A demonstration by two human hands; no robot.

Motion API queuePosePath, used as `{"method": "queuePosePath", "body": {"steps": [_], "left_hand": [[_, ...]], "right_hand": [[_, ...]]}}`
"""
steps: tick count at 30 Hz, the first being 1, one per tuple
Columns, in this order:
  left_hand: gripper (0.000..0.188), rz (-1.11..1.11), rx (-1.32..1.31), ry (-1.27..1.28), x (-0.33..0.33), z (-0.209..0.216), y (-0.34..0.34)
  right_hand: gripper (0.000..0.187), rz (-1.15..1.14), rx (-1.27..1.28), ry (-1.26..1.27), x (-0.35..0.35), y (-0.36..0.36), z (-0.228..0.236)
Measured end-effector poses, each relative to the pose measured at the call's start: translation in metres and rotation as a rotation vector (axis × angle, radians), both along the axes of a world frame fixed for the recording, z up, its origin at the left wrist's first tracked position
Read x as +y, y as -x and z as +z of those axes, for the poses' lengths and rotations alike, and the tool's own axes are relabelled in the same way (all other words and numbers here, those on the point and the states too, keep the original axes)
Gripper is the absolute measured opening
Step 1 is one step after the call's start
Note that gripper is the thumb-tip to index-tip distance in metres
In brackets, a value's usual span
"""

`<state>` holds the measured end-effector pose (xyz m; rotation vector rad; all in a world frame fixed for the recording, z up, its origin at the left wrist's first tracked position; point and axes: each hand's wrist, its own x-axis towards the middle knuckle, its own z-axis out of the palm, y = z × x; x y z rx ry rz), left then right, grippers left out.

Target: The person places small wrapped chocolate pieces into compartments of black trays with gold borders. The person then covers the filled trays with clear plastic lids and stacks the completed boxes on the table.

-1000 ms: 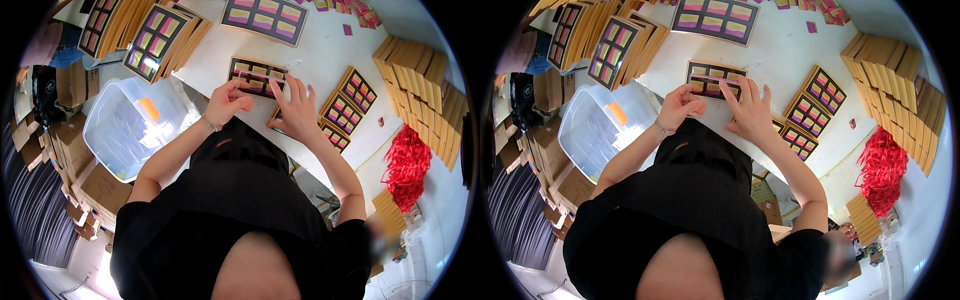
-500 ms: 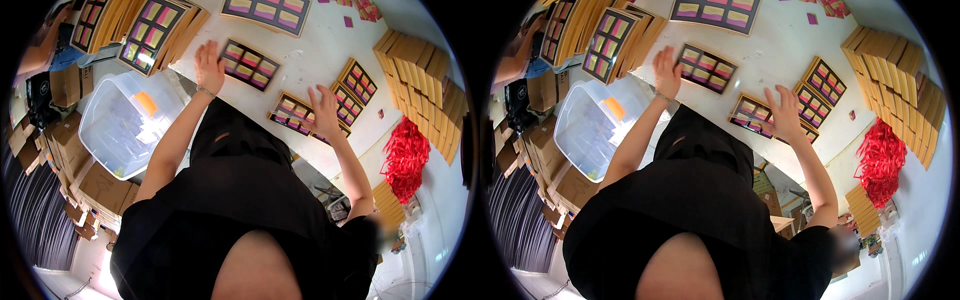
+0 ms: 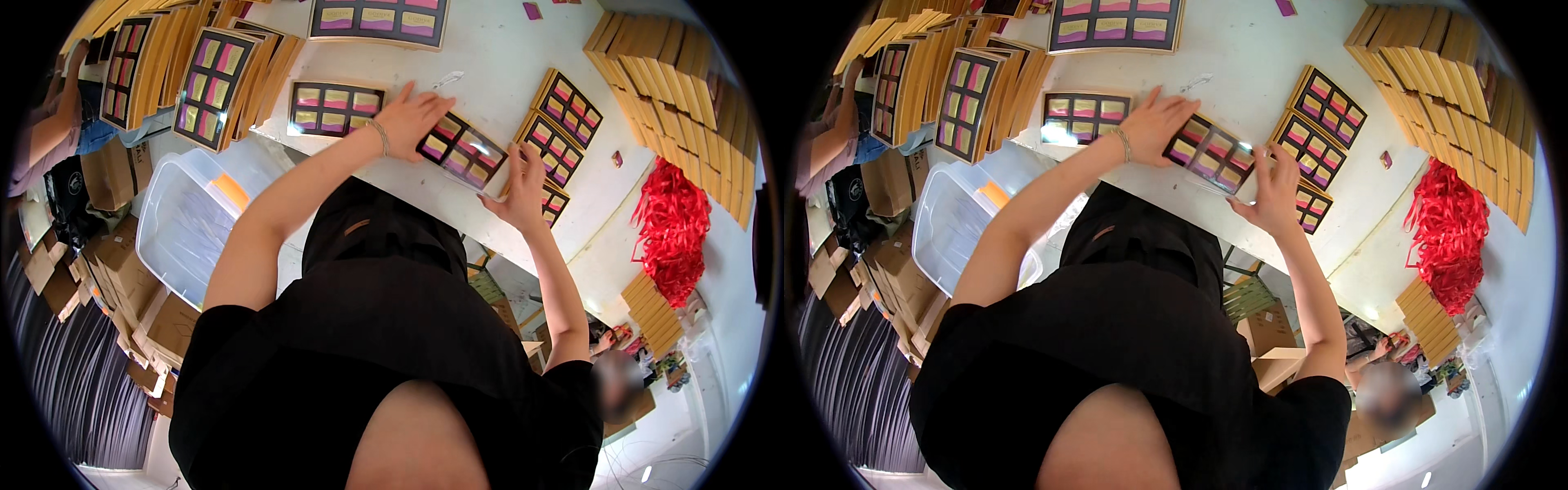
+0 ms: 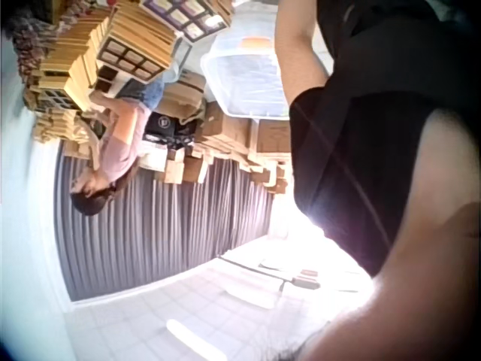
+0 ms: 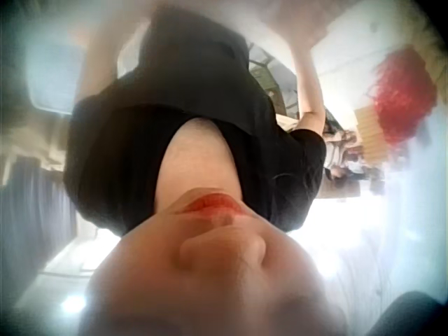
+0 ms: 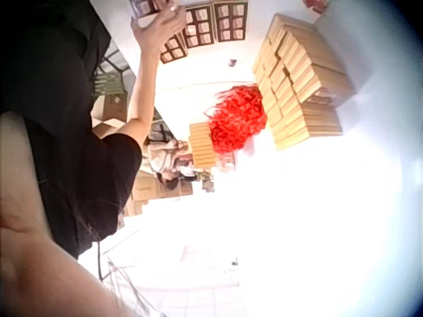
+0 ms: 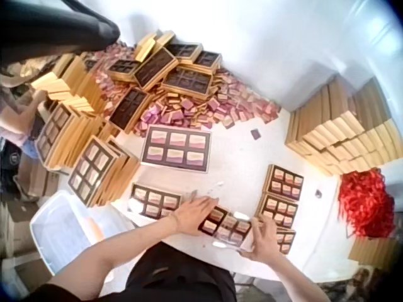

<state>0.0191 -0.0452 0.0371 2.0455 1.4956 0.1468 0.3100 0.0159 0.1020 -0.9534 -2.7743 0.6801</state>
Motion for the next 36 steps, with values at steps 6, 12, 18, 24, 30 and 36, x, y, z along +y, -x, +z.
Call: {"method": "queuePosePath", "body": {"steps": [6,12,18,24,30,36], "left_hand": [[0.095,0.292,-0.355,0.074,0.013,0.012,0.034],[0.061,0.983,-0.894,0.297,-0.004,-0.051,0.024],[0.049,0.997,-0.530,0.109,0.007,-0.017,-0.007],[0.047,1.045,-0.499,0.152,0.012,-0.015,-0.008],[0.043,1.196,-0.500,-0.085,-0.044,0.022,0.003],[0.060,1.428,0.053,-0.193,-0.145,0.026,0.080]], "right_hand": [[0.107,-0.018,-0.105,-0.057,-0.003,0.039,-0.024],[0.109,0.000,-0.231,-0.064,0.007,0.073,-0.035],[0.110,0.037,-0.309,-0.026,0.017,0.074,-0.042],[0.110,0.036,-0.290,-0.122,0.015,0.078,-0.052],[0.115,0.198,-0.104,-0.044,0.011,0.106,-0.021],[0.102,0.500,0.153,-0.020,-0.005,0.222,0.001]]}}
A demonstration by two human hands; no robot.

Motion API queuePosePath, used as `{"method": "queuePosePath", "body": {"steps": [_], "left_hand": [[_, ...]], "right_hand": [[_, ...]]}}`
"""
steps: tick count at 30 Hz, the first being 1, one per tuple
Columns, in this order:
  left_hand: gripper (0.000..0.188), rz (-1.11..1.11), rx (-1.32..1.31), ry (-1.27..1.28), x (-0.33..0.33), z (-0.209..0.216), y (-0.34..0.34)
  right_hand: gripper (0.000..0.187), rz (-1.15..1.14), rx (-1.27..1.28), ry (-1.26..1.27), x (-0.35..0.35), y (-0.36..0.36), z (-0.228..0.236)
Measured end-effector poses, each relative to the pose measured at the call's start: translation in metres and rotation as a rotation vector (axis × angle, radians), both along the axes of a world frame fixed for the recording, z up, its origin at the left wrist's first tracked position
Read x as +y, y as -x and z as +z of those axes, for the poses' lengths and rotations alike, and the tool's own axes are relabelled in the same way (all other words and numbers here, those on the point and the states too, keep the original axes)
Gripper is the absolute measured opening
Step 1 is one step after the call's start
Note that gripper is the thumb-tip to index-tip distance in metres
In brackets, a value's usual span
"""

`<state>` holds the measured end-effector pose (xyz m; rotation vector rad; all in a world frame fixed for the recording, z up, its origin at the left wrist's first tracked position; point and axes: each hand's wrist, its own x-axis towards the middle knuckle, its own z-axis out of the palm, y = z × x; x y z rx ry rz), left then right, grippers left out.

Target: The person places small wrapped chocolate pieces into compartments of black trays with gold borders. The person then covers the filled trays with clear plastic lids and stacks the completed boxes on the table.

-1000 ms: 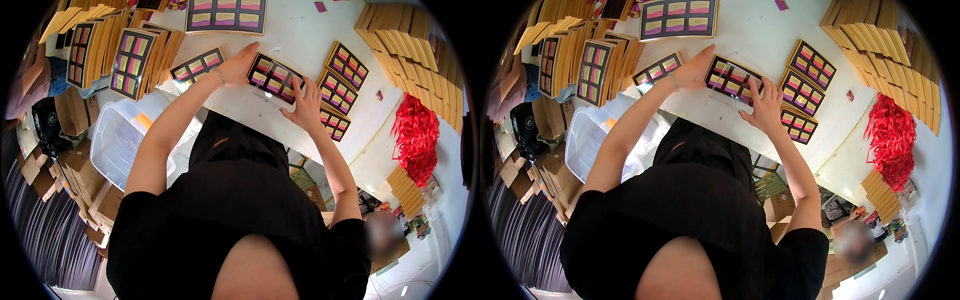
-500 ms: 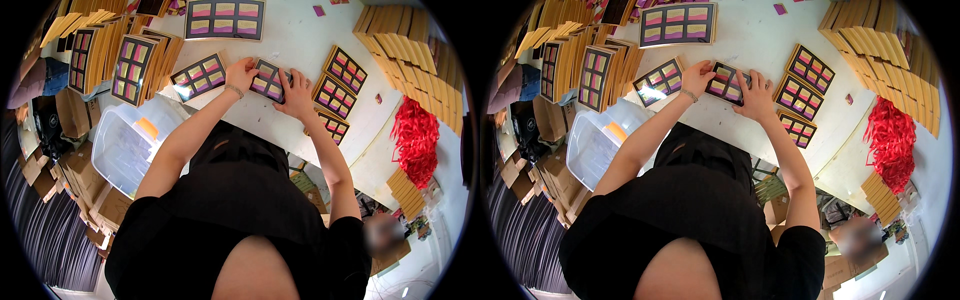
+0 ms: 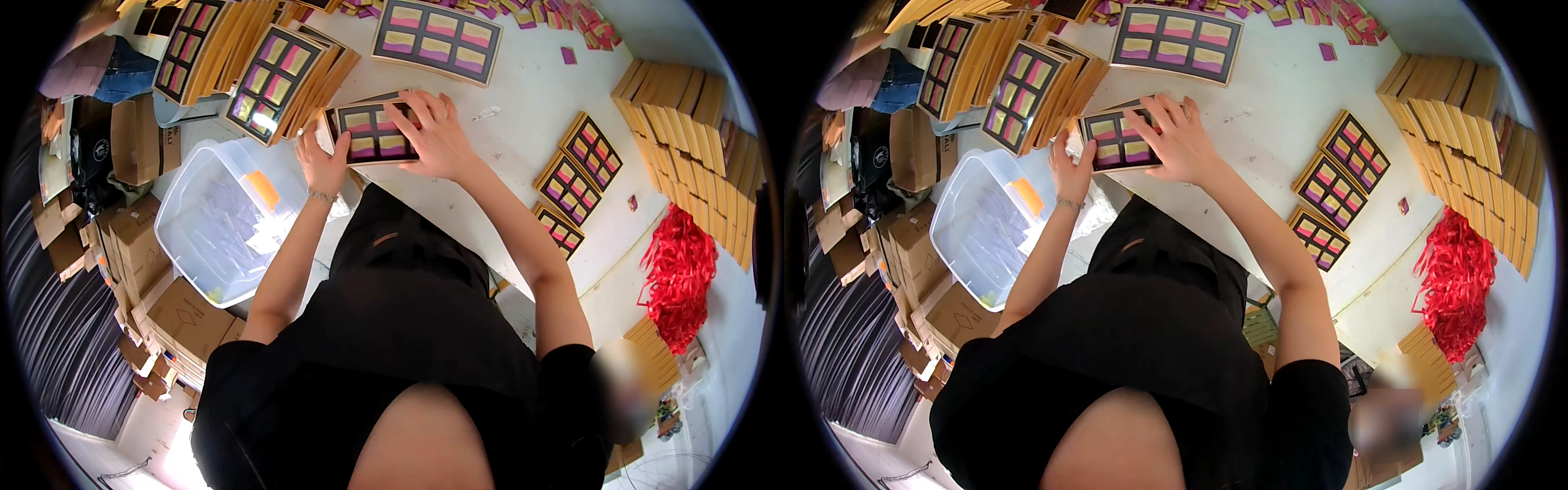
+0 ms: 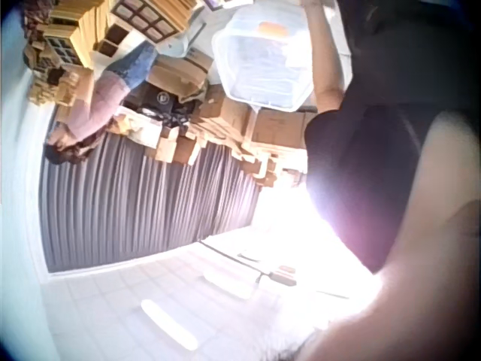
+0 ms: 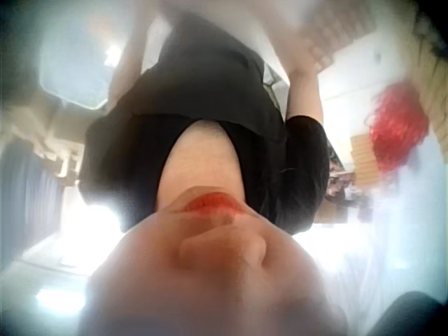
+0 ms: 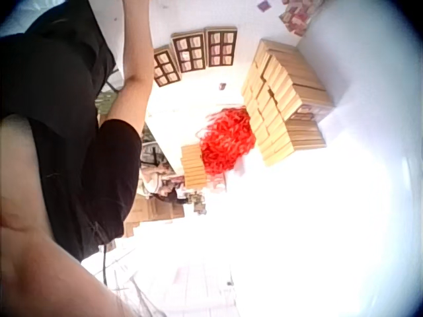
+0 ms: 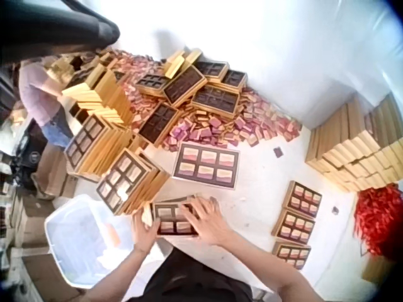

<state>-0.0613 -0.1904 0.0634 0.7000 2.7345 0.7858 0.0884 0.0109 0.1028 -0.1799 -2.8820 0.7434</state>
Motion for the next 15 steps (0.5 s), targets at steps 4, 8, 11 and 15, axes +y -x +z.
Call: {"method": "queuePosePath", "body": {"steps": [4,8,11,15], "left_hand": [[0.062,0.015,-0.274,-0.307,-0.017,-0.071,0.002],[0.052,-0.078,-0.352,-0.315,0.030,-0.044,-0.012],[0.049,-0.161,-0.272,-0.343,0.073,-0.052,-0.001],[0.046,-0.155,-0.328,-0.407,0.103,-0.047,0.039]], "right_hand": [[0.097,-0.351,0.215,0.393,-0.040,-0.001,-0.052],[0.090,-0.778,0.227,0.560,-0.059,-0.023,-0.058],[0.094,-1.064,0.236,0.912,-0.035,-0.023,-0.101],[0.087,-1.067,0.376,1.531,0.010,-0.015,-0.063]]}}
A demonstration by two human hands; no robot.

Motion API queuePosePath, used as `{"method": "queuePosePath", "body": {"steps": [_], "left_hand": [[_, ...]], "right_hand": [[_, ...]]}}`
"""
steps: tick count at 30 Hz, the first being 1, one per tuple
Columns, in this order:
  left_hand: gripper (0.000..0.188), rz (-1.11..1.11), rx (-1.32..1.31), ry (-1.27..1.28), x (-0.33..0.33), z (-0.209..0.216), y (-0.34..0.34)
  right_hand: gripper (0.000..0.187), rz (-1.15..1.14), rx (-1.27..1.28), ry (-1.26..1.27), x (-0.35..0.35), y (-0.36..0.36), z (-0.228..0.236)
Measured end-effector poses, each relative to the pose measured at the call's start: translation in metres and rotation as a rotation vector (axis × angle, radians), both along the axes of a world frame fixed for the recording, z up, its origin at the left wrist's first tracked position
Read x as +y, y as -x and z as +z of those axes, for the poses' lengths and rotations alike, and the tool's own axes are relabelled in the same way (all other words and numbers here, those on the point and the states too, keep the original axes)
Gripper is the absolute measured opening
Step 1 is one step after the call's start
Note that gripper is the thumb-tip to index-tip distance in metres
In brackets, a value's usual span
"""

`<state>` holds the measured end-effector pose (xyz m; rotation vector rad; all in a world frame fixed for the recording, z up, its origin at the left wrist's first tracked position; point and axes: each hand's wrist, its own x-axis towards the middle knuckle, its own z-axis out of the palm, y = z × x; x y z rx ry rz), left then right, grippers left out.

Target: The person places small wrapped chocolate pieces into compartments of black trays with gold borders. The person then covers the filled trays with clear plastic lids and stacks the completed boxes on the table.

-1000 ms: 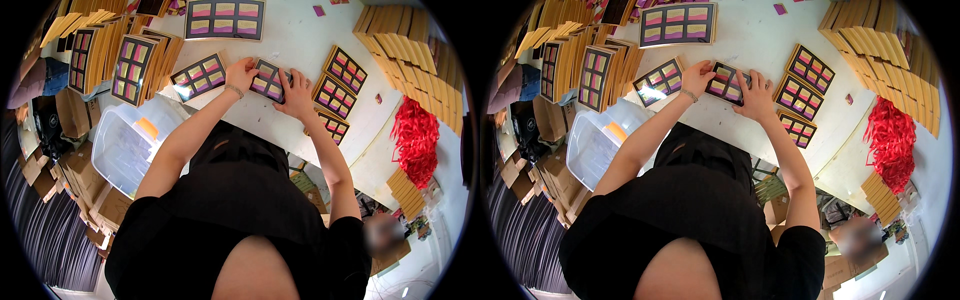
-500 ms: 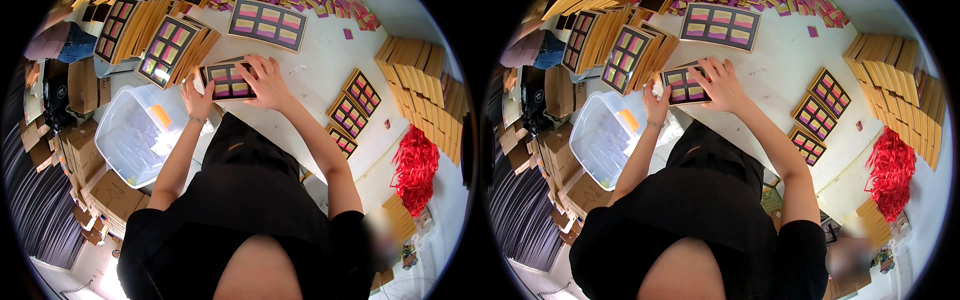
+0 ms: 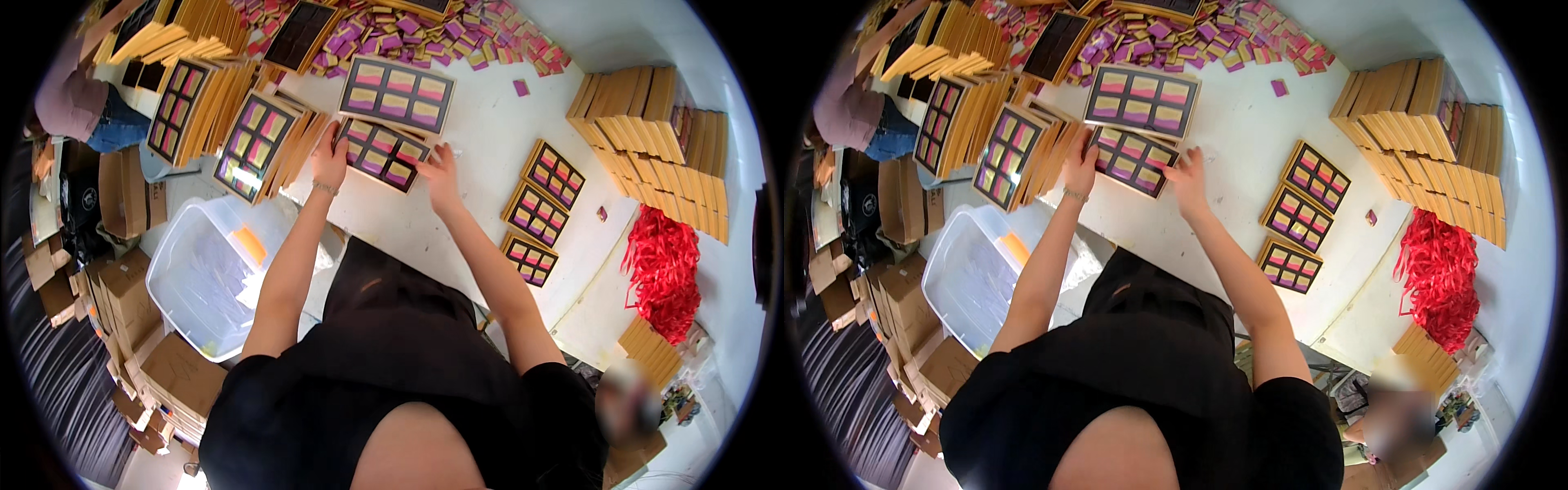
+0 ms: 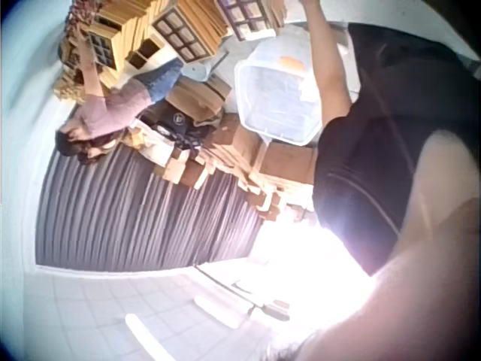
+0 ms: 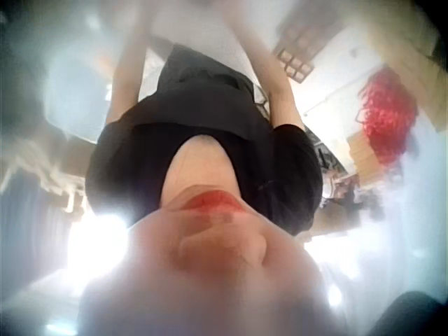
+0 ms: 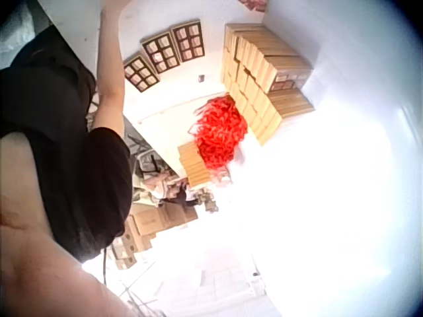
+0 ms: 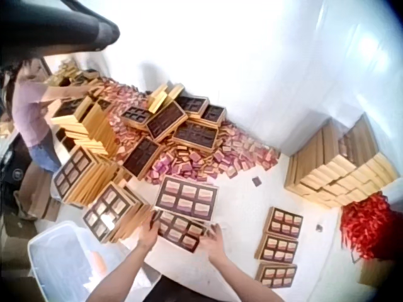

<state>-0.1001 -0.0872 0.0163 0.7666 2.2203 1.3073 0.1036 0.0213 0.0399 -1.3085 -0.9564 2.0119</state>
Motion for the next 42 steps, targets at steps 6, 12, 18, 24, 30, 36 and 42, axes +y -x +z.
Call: {"method": "queuePosePath", "body": {"steps": [6,12,18,24,30,36,42], "left_hand": [[0.049,-0.086,0.654,-0.054,-0.015,0.066,-0.053],[0.054,-0.532,0.328,-0.141,0.014,0.073,-0.154],[0.087,-0.944,0.188,-0.130,0.139,0.031,-0.200],[0.113,-1.207,0.336,-0.119,0.236,-0.011,-0.229],[0.115,-1.323,0.381,-0.037,0.276,-0.009,-0.226],[0.106,-1.242,0.418,-0.118,0.276,-0.009,-0.217],[0.114,-1.169,0.391,-0.056,0.274,-0.010,-0.199]], "right_hand": [[0.082,0.035,-0.863,-1.257,0.269,-0.032,-0.016],[0.124,0.725,-1.193,-1.195,0.417,0.007,0.007],[0.120,0.738,-0.809,-1.246,0.352,-0.041,0.066],[0.112,0.619,-0.787,-0.944,0.217,-0.247,0.082],[0.117,0.448,-0.922,-0.751,0.187,-0.317,0.058],[0.118,0.487,-0.960,-0.845,0.197,-0.312,0.044],[0.115,0.674,-0.945,-0.948,0.220,-0.280,0.033]]}}
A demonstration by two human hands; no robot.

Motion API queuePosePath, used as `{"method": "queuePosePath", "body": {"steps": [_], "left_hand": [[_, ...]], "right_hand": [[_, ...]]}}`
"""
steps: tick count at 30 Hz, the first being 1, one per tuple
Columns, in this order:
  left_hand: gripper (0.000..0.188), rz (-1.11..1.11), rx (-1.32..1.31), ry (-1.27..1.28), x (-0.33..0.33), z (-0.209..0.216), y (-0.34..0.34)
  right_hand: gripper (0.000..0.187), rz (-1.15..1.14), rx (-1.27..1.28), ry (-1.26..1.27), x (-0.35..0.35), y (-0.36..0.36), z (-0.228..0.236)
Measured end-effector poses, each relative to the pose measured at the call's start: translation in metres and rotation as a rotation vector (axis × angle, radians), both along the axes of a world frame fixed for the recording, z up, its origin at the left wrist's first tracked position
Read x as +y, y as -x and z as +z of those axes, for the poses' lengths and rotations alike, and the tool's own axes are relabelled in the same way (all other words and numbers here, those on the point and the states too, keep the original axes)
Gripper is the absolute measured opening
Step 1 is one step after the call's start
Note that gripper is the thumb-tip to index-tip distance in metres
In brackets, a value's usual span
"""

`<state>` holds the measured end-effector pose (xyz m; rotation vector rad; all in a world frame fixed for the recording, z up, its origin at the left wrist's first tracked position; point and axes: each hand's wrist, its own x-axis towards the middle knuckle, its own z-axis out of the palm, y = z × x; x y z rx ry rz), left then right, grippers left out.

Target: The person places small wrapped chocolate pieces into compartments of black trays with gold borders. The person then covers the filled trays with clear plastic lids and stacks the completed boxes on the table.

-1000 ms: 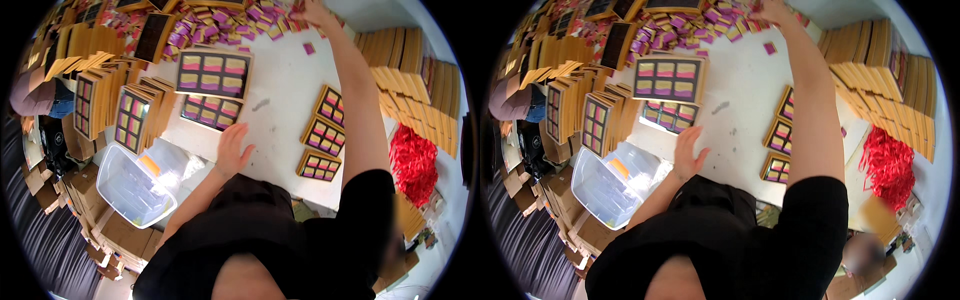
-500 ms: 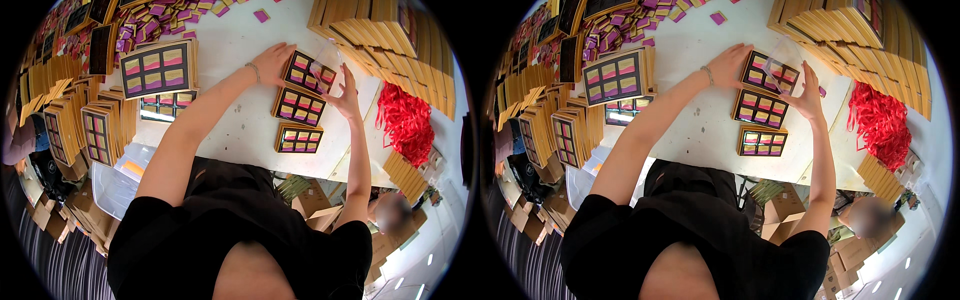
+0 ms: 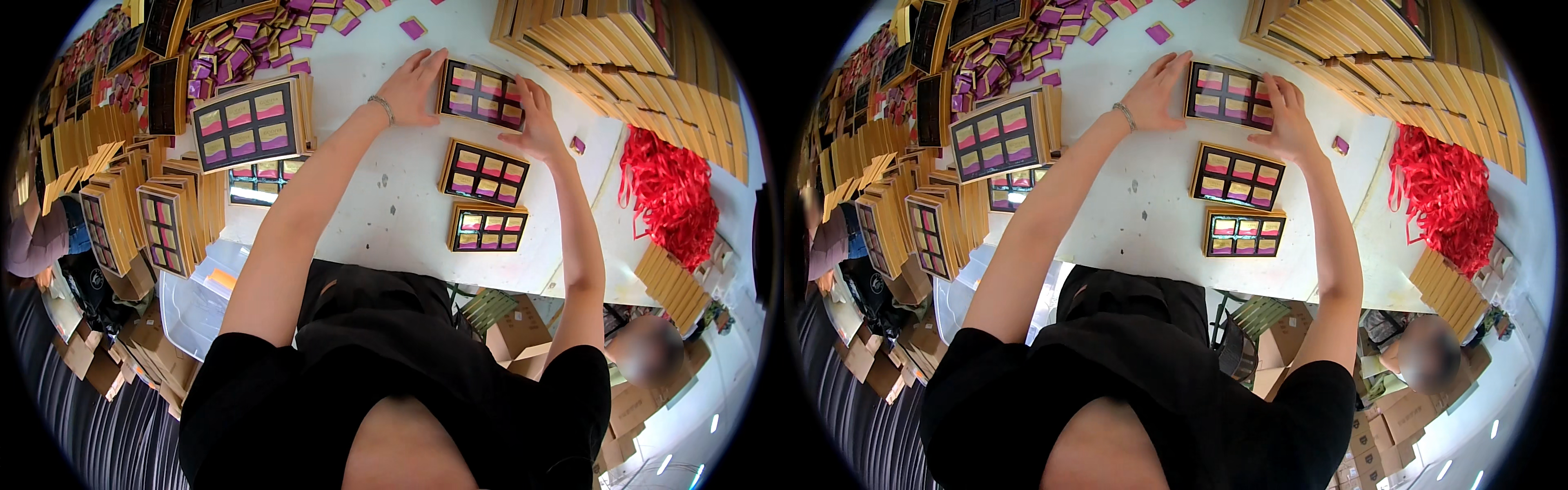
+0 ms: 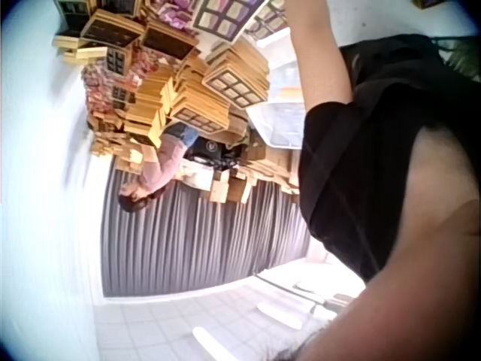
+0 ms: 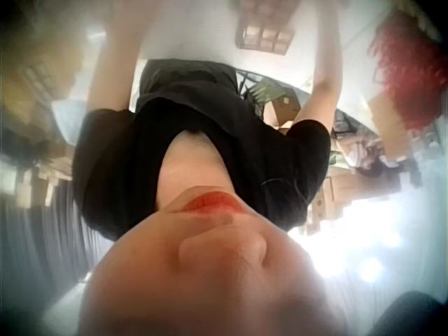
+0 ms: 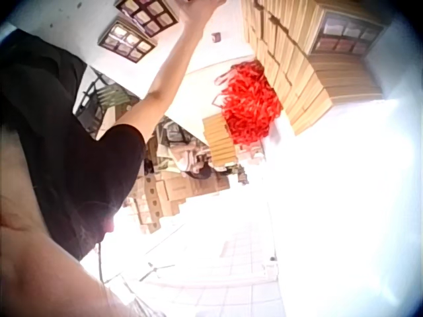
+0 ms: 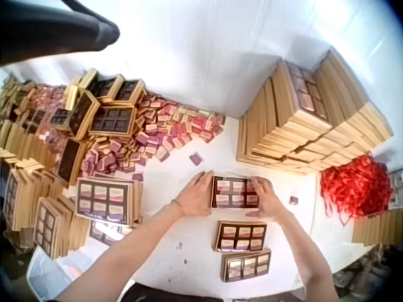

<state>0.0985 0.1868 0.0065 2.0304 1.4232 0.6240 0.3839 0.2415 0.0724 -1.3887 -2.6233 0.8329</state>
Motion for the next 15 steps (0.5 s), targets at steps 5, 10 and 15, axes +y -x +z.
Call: {"method": "queuePosePath", "body": {"steps": [5,10,15], "left_hand": [[0.125,0.094,-0.027,-0.027,-0.002,-0.015,-0.005],[0.124,0.120,0.016,0.006,0.000,-0.009,-0.010],[0.123,0.147,0.002,0.031,0.001,-0.011,-0.011]], "right_hand": [[0.113,0.116,-0.115,-0.108,0.008,0.024,0.002],[0.110,0.199,-0.171,-0.187,0.013,0.027,0.000],[0.111,0.209,-0.178,-0.182,0.018,0.030,0.001]]}}
